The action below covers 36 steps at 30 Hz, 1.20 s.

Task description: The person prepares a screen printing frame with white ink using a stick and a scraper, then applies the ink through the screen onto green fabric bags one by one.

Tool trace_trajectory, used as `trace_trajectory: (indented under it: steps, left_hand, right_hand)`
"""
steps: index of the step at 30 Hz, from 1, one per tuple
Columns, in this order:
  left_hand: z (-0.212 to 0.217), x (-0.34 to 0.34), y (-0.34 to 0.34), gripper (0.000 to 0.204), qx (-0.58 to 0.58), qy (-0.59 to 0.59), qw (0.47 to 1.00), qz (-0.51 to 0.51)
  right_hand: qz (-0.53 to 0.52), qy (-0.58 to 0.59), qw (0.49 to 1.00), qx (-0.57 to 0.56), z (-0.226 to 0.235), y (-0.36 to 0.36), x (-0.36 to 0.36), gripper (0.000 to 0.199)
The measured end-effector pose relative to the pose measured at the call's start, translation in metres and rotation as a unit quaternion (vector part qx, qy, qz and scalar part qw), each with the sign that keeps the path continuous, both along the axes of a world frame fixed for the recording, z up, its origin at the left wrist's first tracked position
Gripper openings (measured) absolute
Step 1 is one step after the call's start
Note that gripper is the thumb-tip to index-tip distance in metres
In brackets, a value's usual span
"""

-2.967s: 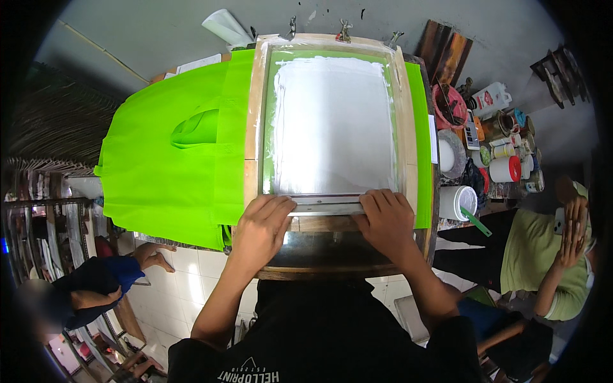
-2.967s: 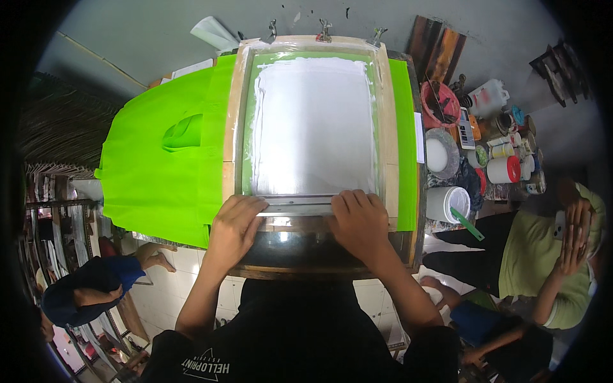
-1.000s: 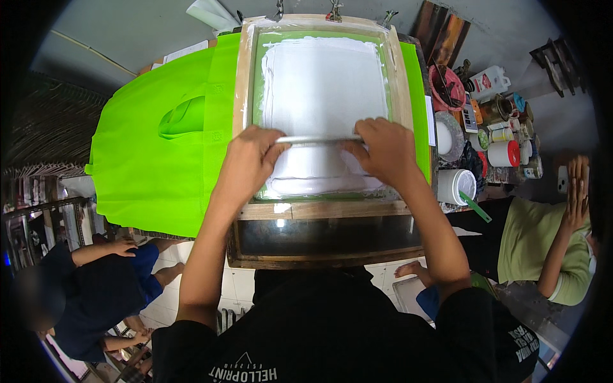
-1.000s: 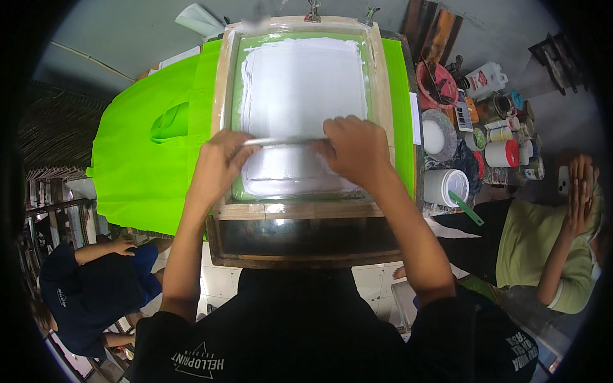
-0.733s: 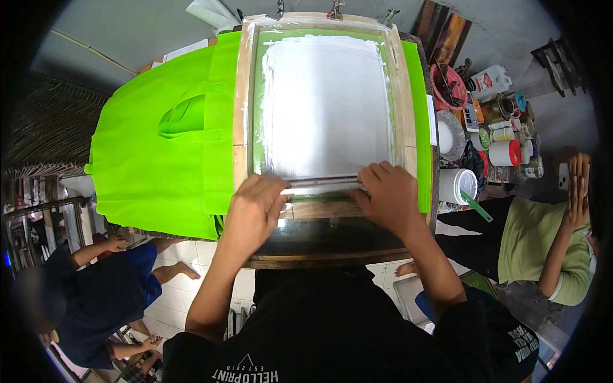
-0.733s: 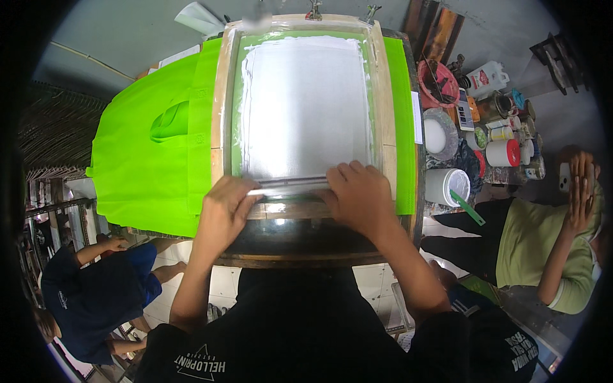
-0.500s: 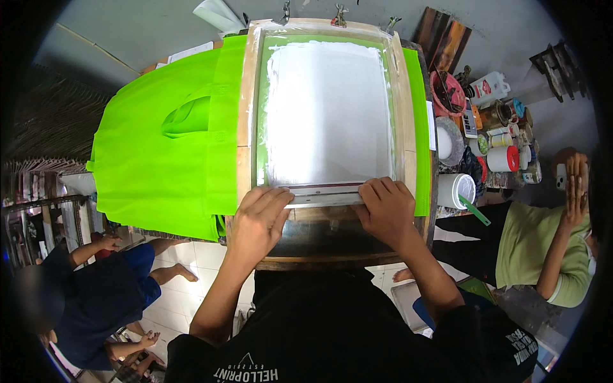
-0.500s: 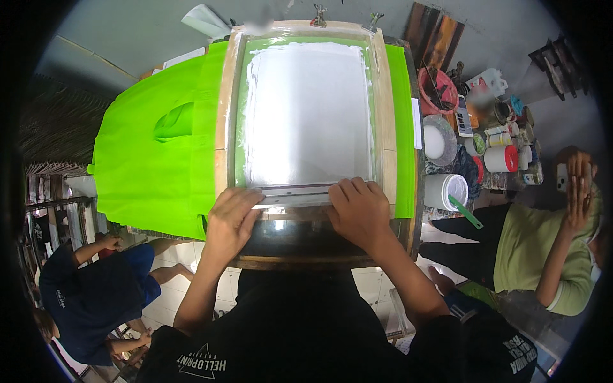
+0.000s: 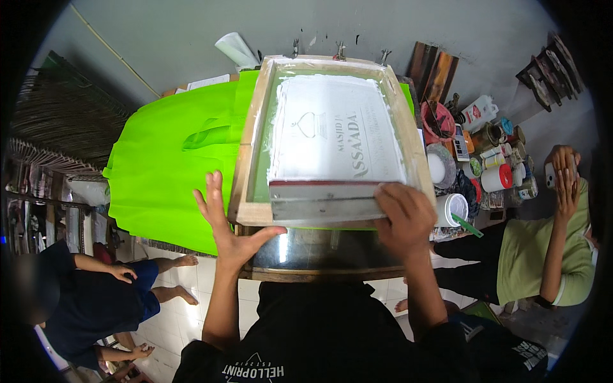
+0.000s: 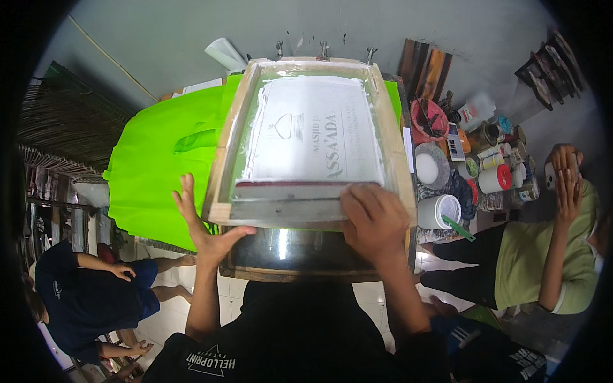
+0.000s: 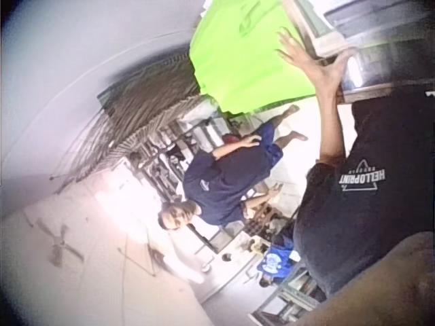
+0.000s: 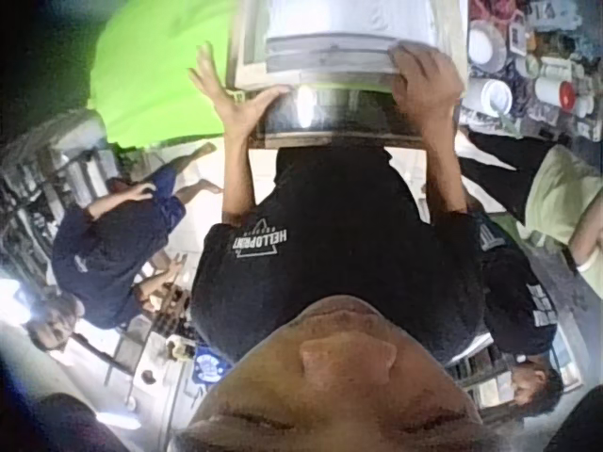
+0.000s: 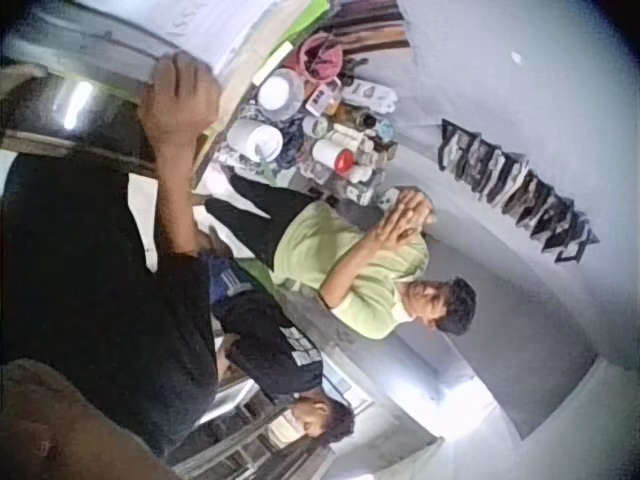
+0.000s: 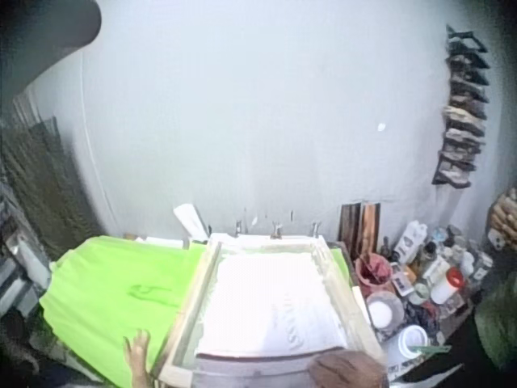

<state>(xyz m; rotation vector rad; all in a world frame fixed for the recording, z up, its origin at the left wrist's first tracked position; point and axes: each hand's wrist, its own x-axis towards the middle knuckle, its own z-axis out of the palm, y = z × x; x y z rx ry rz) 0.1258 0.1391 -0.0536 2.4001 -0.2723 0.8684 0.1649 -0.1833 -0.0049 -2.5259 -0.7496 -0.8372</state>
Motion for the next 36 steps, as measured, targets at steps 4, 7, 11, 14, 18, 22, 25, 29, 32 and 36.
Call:
trace_trajectory:
  steps: [4,7,11,14,18,22,25,29,32,36]
  left_hand:
    - [0.071,0.034,-0.008,0.134,-0.088,-0.071,0.993,-0.022]
    - [0.093,0.066,-0.009,0.115,-0.197,-0.098,0.975,-0.042]
    - [0.074,0.071,0.024,0.078,-0.151,0.158,0.967,0.133]
    - [0.01,0.075,0.066,0.075,0.008,0.433,0.863,0.261]
    - [-0.047,0.086,0.092,0.039,-0.248,0.478,0.824,0.176]
    - [-0.064,0.083,0.108,0.017,-0.356,0.4,0.84,0.093]
    - [-0.051,0.077,0.121,0.012,-0.398,0.33,0.852,0.082]
    - [0.001,0.064,0.174,0.006,-0.346,0.264,0.895,0.1]
    - [0.022,0.032,0.273,0.008,-0.279,0.268,0.913,0.131]
    - [0.063,-0.017,0.426,0.019,-0.157,0.296,0.905,0.262]
  right_hand:
    - [0.025,-0.111,0.993,-0.009,0.07,0.001,0.046,0.026]
    - [0.031,-0.175,0.984,0.002,0.12,0.003,0.087,0.02]
    - [-0.122,-0.01,0.992,-0.01,0.187,0.014,0.11,0.025]
    - [-0.183,0.111,0.976,0.034,0.229,0.039,0.122,0.037]
    - [-0.106,-0.006,0.994,0.028,0.243,0.014,0.159,0.043]
    - [-0.054,-0.001,0.997,0.062,0.249,0.015,0.193,0.046]
    - [-0.061,0.02,0.997,0.04,0.265,0.012,0.204,0.047]
    - [-0.06,0.002,0.997,0.046,0.268,0.009,0.222,0.042]
    - [-0.044,-0.001,0.997,0.069,0.271,0.019,0.227,0.038]
    - [-0.026,-0.001,0.998,0.063,0.281,0.013,0.256,0.056]
